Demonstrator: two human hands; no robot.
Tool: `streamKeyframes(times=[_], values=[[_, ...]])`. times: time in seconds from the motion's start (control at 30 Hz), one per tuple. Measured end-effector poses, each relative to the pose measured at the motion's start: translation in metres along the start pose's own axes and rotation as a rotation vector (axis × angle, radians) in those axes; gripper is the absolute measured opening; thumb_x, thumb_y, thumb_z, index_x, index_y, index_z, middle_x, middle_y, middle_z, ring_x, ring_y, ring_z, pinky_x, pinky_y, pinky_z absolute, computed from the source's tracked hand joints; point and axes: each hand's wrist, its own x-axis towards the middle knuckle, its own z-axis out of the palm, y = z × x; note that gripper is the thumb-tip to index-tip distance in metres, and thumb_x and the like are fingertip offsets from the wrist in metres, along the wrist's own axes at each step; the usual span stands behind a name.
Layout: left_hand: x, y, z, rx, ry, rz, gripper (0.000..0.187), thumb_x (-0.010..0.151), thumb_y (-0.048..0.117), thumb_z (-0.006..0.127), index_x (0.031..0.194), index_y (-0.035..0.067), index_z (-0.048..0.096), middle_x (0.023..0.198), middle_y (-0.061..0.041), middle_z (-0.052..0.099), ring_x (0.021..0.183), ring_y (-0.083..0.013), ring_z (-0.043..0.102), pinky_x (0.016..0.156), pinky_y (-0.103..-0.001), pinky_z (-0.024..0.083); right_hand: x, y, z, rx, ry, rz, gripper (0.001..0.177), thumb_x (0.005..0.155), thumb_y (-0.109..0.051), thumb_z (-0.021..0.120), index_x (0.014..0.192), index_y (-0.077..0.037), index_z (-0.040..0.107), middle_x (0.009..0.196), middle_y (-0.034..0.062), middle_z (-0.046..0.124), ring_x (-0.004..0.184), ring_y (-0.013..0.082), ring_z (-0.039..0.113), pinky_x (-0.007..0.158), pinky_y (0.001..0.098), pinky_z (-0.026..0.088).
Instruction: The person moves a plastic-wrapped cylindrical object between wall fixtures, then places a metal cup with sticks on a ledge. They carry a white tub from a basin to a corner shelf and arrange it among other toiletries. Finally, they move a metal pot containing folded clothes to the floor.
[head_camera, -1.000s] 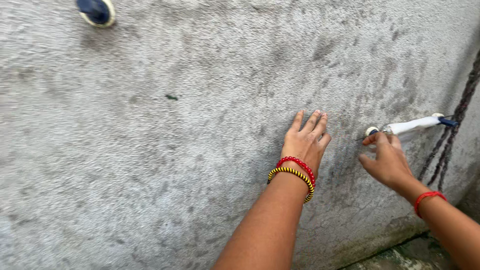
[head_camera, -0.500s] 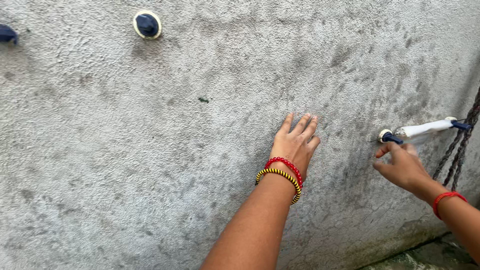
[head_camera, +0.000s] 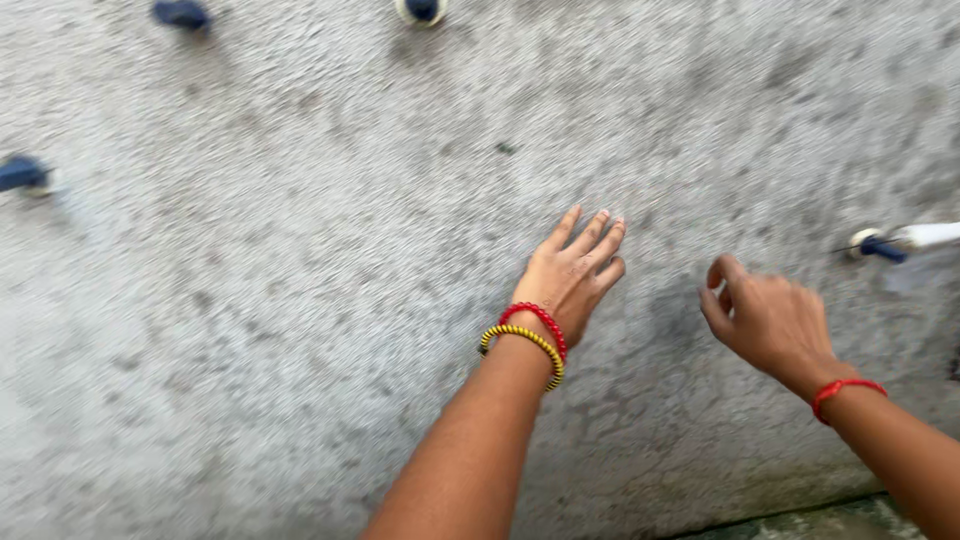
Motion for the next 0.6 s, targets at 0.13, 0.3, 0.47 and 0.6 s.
streamKeyframes(times=[0.13, 0.3, 0.47, 0.6], values=[[-0.056, -0.03, 0.01, 0.019, 0.1, 0.079, 0.043, 0.09, 0.024, 0.057, 0.133, 0.016, 0.058, 0.15, -0.005, 0.045, 0.141, -0.0215, 0.039, 0.121, -0.046, 0.024, 0.001, -0.056, -0.004, -0.047, 0.268, -0.351, 0.029, 0.105, -0.035, 0.059, 0.084, -0.014, 0.063, 0.055, 0.0054, 0.064, 0.046, 0.0281, 0.061, 0.046, 0.0417, 0.046], [-0.13, -0.066, 0.007, 0.021, 0.015, 0.108, 0.025, 0.094, 0.02, 0.059, 0.117, 0.012, 0.064, 0.127, -0.005, 0.059, 0.12, -0.0179, 0.054, 0.101, -0.039, 0.042, -0.007, -0.126, 0.0, -0.03, 0.348, -0.555, 0.035, 0.105, -0.032, 0.059, 0.076, -0.013, 0.059, 0.047, 0.0008, 0.057, 0.034, 0.0189, 0.05, 0.038, 0.0353, 0.038], [-0.208, -0.092, 0.004, -0.063, -0.108, 0.002, 0.024, 0.088, 0.026, 0.064, 0.106, 0.011, 0.066, 0.113, -0.007, 0.062, 0.108, -0.0216, 0.059, 0.083, -0.04, 0.049, -0.02, -0.198, 0.003, 0.048, 0.386, -0.622, 0.037, 0.104, -0.034, 0.059, 0.072, -0.016, 0.059, 0.043, -0.0019, 0.055, 0.032, 0.0155, 0.045, 0.039, 0.0325, 0.035], [-0.272, -0.109, 0.004, -0.067, -0.193, -0.165, 0.024, 0.091, 0.031, 0.063, 0.1, 0.01, 0.067, 0.104, -0.01, 0.065, 0.103, -0.025, 0.062, 0.079, -0.043, 0.052, -0.029, -0.251, 0.006, 0.111, 0.359, -0.679, 0.034, 0.103, -0.035, 0.057, 0.074, -0.016, 0.06, 0.046, -0.0018, 0.058, 0.034, 0.0152, 0.05, 0.04, 0.0327, 0.038]])
